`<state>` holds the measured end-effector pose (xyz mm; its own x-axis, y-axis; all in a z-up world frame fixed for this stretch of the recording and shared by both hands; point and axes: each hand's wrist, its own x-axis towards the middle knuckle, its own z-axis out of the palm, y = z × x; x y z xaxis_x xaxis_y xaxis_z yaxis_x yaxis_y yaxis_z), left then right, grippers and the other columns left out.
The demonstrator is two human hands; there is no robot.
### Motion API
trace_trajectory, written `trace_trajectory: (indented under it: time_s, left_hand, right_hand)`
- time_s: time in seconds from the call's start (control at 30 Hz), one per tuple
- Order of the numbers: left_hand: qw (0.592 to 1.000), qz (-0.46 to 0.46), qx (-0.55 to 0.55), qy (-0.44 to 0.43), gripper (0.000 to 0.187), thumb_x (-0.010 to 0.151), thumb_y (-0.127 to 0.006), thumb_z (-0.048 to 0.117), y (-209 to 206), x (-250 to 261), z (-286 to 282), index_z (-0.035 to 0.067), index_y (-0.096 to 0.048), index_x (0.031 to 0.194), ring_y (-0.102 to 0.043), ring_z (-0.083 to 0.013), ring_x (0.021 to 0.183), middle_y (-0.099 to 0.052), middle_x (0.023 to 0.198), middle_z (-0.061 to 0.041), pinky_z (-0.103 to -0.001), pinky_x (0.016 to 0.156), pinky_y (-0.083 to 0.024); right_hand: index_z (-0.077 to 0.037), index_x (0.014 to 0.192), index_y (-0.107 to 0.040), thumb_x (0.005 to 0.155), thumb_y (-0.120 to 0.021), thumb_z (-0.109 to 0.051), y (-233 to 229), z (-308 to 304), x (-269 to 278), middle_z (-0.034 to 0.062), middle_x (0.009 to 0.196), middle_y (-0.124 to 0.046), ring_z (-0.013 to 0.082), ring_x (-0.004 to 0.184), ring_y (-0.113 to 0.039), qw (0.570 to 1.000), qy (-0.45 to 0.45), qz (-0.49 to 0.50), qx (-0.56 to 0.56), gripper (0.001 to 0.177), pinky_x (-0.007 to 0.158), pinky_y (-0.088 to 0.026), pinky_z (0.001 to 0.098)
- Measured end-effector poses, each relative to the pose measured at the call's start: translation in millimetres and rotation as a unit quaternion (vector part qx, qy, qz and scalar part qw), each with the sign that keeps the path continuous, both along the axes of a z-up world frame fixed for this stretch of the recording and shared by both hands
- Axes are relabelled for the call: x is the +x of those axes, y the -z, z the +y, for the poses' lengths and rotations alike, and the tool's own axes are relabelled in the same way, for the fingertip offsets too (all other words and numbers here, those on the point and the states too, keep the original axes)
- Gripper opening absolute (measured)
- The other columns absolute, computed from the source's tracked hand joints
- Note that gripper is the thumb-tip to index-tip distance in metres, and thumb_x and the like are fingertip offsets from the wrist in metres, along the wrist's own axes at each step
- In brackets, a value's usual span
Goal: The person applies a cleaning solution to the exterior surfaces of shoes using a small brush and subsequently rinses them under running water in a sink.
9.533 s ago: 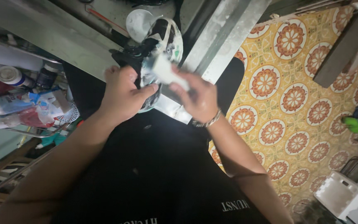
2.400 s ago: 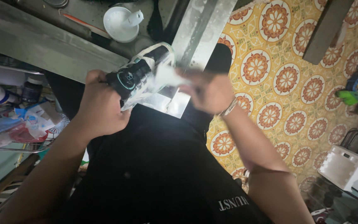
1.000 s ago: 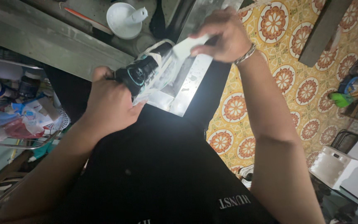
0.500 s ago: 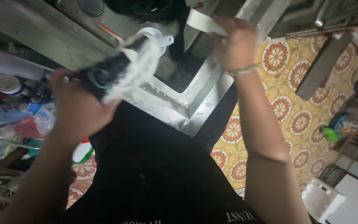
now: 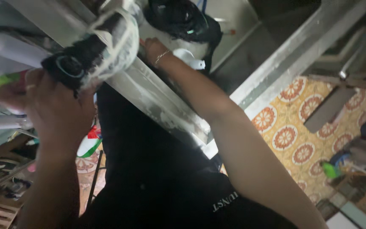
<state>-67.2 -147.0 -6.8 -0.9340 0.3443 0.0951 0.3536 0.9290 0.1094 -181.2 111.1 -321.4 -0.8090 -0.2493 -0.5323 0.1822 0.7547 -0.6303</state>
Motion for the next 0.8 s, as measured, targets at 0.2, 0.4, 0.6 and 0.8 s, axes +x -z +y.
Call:
trace_trajectory:
  time_s: [0.2, 0.4, 0.6, 0.8]
  left_hand:
    - [0.978, -0.03, 0.187, -0.092, 0.02, 0.098, -0.073, 0.009, -34, -9, 34, 0.005, -0.068, 0.117, -0.065, -0.0349, 0.113, -0.068, 0.118, -0.014, -0.046, 0.099, -0.047]
    - [0.957, -0.103, 0.263, -0.062, 0.028, 0.094, -0.078, 0.009, -45, -38, 29, 0.001, -0.068, 0.119, -0.07, -0.0375, 0.106, -0.07, 0.113, -0.016, -0.045, 0.092, -0.055]
    - [0.806, -0.388, 0.428, -0.131, 0.049, 0.091, -0.076, 0.035, -30, -65, 13, -0.001, -0.067, 0.124, -0.067, -0.0265, 0.083, -0.068, 0.097, -0.014, -0.042, 0.069, -0.05]
    - [0.599, -0.459, 0.624, -0.2, 0.058, 0.1, -0.064, 0.05, -6, -62, 41, -0.002, -0.062, 0.125, -0.068, -0.0084, 0.087, -0.071, 0.103, -0.002, -0.025, 0.076, -0.055]
  right_hand:
    - [-0.004, 0.144, -0.05, 0.095, -0.074, -0.022, 10, -36, -22, 0.018, 0.122, -0.071, 0.0335, 0.111, -0.069, 0.992, -0.029, 0.001, -0.121, 0.058, 0.094, -0.054, 0.0404]
    - [0.001, 0.137, -0.051, 0.089, -0.077, -0.018, -11, 5, -6, 0.0219, 0.106, -0.072, 0.0405, 0.094, -0.071, 0.993, -0.01, 0.114, -0.026, 0.058, 0.079, -0.056, 0.0461]
    - [-0.003, 0.13, -0.052, 0.088, -0.079, -0.016, -146, 114, 22, 0.0215, 0.097, -0.074, 0.038, 0.089, -0.075, 0.956, 0.138, 0.253, -0.06, 0.052, 0.077, -0.06, 0.0462]
    - [-0.004, 0.12, -0.062, 0.082, -0.069, -0.006, -124, 104, 83, 0.0245, 0.095, -0.072, 0.0437, 0.089, -0.071, 0.98, 0.012, 0.196, 0.037, 0.039, 0.074, -0.057, 0.0516]
